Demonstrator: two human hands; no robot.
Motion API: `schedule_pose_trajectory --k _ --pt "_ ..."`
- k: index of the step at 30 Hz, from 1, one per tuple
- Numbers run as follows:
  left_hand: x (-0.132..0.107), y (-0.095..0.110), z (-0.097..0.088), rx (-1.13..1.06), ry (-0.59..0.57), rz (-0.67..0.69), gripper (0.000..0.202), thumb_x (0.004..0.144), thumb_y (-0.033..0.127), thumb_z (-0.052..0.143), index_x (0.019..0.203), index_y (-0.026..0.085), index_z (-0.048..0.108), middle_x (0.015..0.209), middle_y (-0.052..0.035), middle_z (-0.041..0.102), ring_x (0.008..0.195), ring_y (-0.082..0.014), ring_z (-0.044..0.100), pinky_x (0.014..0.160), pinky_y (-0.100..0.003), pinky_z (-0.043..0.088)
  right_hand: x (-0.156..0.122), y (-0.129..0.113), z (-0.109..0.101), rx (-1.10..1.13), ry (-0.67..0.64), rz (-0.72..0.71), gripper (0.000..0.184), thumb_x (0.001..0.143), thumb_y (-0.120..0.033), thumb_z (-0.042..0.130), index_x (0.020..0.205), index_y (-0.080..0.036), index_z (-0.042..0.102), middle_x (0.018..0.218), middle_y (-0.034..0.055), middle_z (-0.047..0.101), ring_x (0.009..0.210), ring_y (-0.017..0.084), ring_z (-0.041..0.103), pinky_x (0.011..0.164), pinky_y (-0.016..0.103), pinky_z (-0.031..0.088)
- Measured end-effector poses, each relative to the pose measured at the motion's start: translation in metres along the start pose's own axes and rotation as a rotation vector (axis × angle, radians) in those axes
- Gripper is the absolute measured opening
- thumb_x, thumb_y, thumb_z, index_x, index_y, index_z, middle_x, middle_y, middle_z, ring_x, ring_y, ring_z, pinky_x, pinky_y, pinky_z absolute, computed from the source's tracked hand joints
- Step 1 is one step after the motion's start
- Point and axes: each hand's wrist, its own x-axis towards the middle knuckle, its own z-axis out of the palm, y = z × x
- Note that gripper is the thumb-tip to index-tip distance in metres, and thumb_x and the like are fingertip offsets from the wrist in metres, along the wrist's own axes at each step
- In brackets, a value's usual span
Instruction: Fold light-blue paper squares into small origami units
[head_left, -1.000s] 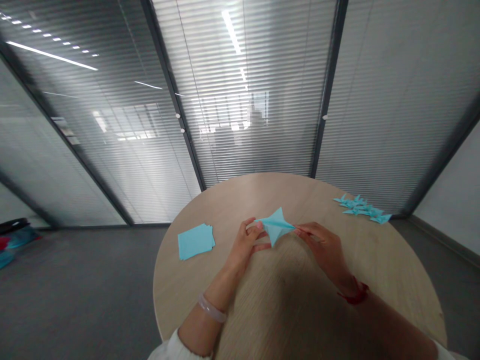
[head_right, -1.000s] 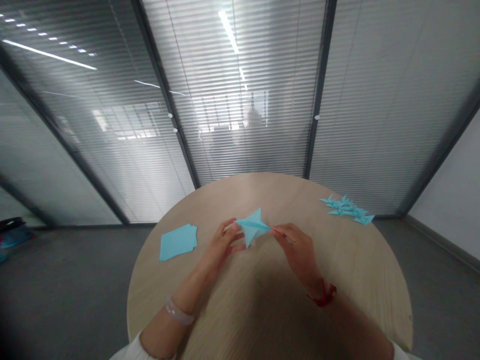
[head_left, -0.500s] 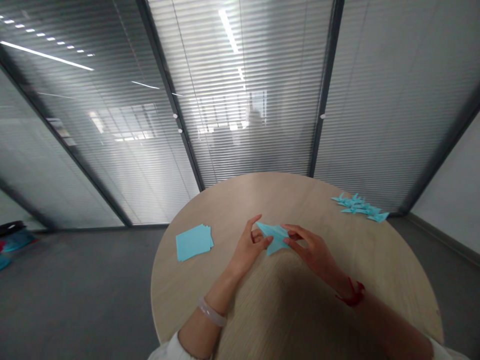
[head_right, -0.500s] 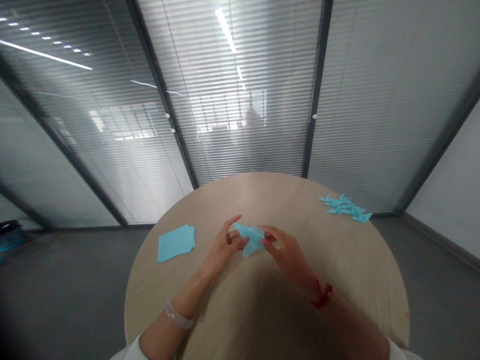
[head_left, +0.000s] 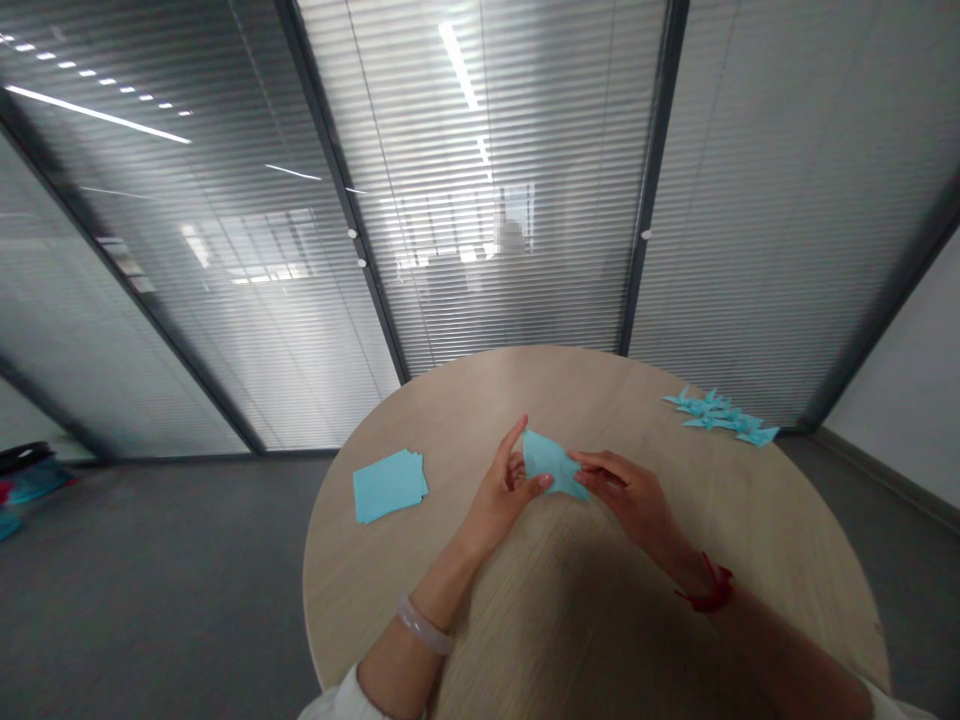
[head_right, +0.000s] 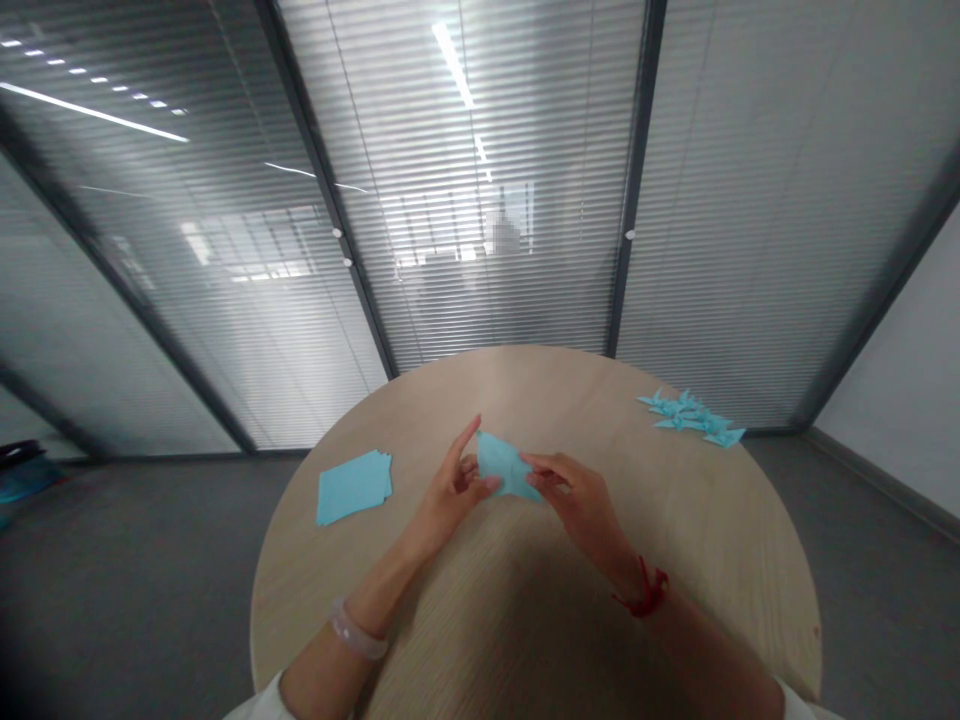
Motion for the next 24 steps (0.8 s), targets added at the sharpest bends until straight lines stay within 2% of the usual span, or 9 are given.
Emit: schedule_pose_trajectory --k 3,5,11,15,21,24 --pt "-0.0004 -0.0028 0.002 0.201 0.043 0.057 0.076 0.073 0.025 0.072 0.141 0.027 0.038 0.083 0.0025 0.056 0.072 -0.0131 0.051 0.07 -0.025 0.042 0.0 -0.0011 -0.0004 -0.02 0.024 -0.007 0.027 0.085 -0.039 0.061 0.104 -0.024 0.071 0.099 0.0056 0.073 0.088 0.021 0.068 0.078 0.032 0.055" --pt "-0.0015 -0.0045 0.0032 0.299 0.077 0.086 0.066 0.074 0.024 0.07 0.135 0.027 0.047 0.092 0.0003 0.059 0.08 -0.0152 0.052 0.077 -0.028 0.043 -0.0002 -0.0015 -0.0002 -0.037 0.031 -0.015 0.026 0.085 -0.039 0.06 0.104 -0.024 0.071 0.097 0.0055 0.073 0.087 0.021 0.067 0.077 0.031 0.054" --pt "-0.0036 -0.0056 0.0048 0.28 0.064 0.053 0.048 0.079 0.028 0.065 0.126 0.025 0.057 0.107 -0.0027 0.065 0.089 -0.0182 0.057 0.085 -0.032 0.044 -0.001 -0.002 0.0007 -0.078 0.025 -0.056 0.025 0.088 -0.036 0.058 0.104 -0.022 0.071 0.093 0.0047 0.071 0.083 0.019 0.066 0.075 0.028 0.052" --pt "-0.0028 -0.0024 0.0067 0.189 0.077 0.033 0.036 0.078 0.029 0.064 0.114 0.024 0.065 0.1 -0.002 0.068 0.087 -0.0176 0.058 0.083 -0.029 0.044 -0.0013 -0.0023 0.0014 -0.087 0.026 -0.075 0.024 0.088 -0.037 0.057 0.101 -0.023 0.072 0.088 0.0041 0.07 0.08 0.018 0.065 0.073 0.027 0.052" --pt "-0.0024 0.0005 0.0094 0.061 0.115 0.031 0.026 0.075 0.028 0.068 0.1 0.022 0.069 0.079 0.0015 0.064 0.07 -0.0141 0.055 0.071 -0.026 0.043 -0.0008 -0.0024 0.0015 -0.079 0.058 -0.071 0.024 0.087 -0.041 0.058 0.095 -0.024 0.073 0.086 0.0039 0.071 0.078 0.019 0.065 0.072 0.028 0.052" --pt "-0.0022 0.0004 0.0092 0.03 0.111 0.027 0.024 0.075 0.028 0.069 0.098 0.022 0.069 0.078 0.0009 0.063 0.071 -0.0143 0.055 0.07 -0.026 0.044 -0.0003 -0.002 0.001 -0.071 0.054 -0.071 0.025 0.087 -0.043 0.057 0.094 -0.024 0.073 0.086 0.0047 0.072 0.079 0.02 0.066 0.07 0.029 0.052"
